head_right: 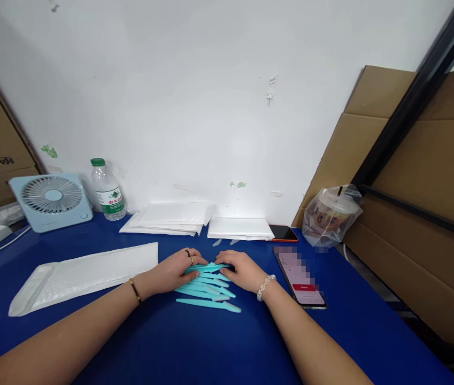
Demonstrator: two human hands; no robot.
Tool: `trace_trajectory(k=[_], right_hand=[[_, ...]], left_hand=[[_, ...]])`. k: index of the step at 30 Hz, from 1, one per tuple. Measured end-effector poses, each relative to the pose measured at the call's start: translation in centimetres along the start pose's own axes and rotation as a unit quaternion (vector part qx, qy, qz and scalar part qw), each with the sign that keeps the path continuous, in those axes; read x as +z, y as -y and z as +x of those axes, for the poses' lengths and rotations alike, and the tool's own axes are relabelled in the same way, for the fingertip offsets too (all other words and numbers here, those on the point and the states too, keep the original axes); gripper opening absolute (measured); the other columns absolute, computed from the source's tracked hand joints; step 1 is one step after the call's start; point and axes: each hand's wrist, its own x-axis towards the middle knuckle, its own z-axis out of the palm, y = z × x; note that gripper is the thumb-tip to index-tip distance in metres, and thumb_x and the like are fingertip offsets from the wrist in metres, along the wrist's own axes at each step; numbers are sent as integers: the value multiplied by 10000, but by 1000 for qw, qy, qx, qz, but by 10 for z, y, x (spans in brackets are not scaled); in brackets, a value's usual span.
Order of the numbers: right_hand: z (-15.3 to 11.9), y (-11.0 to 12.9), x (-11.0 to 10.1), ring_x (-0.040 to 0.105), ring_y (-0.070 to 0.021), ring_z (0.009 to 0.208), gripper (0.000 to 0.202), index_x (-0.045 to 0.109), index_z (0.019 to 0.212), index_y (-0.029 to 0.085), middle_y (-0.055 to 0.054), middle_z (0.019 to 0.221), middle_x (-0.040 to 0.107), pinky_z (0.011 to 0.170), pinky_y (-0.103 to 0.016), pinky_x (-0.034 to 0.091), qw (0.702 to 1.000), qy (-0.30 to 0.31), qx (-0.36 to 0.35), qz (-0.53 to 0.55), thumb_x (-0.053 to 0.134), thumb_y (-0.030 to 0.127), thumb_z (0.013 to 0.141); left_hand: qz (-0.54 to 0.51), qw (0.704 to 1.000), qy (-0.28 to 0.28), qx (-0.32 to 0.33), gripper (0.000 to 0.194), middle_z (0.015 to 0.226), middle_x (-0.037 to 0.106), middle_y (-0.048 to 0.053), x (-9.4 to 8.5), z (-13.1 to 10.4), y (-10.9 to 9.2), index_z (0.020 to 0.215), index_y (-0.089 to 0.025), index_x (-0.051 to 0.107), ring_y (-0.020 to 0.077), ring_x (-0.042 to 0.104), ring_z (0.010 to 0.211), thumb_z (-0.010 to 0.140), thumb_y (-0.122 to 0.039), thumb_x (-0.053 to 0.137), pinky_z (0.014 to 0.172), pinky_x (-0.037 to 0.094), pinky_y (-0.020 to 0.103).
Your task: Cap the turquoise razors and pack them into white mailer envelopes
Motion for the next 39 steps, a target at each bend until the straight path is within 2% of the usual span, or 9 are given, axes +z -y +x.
trace_trajectory(k=[39], right_hand=[[0, 2, -2, 536, -204, 1099, 288, 633, 1075, 235, -55, 1130, 618, 956, -356, 422, 1000, 12, 7, 8, 529, 187, 810]], left_hand=[[1, 1000, 0, -5, 321, 1085, 585, 50, 0, 0, 0, 1176, -232, 543, 205, 493, 1042, 863, -257, 477, 885, 401, 321]])
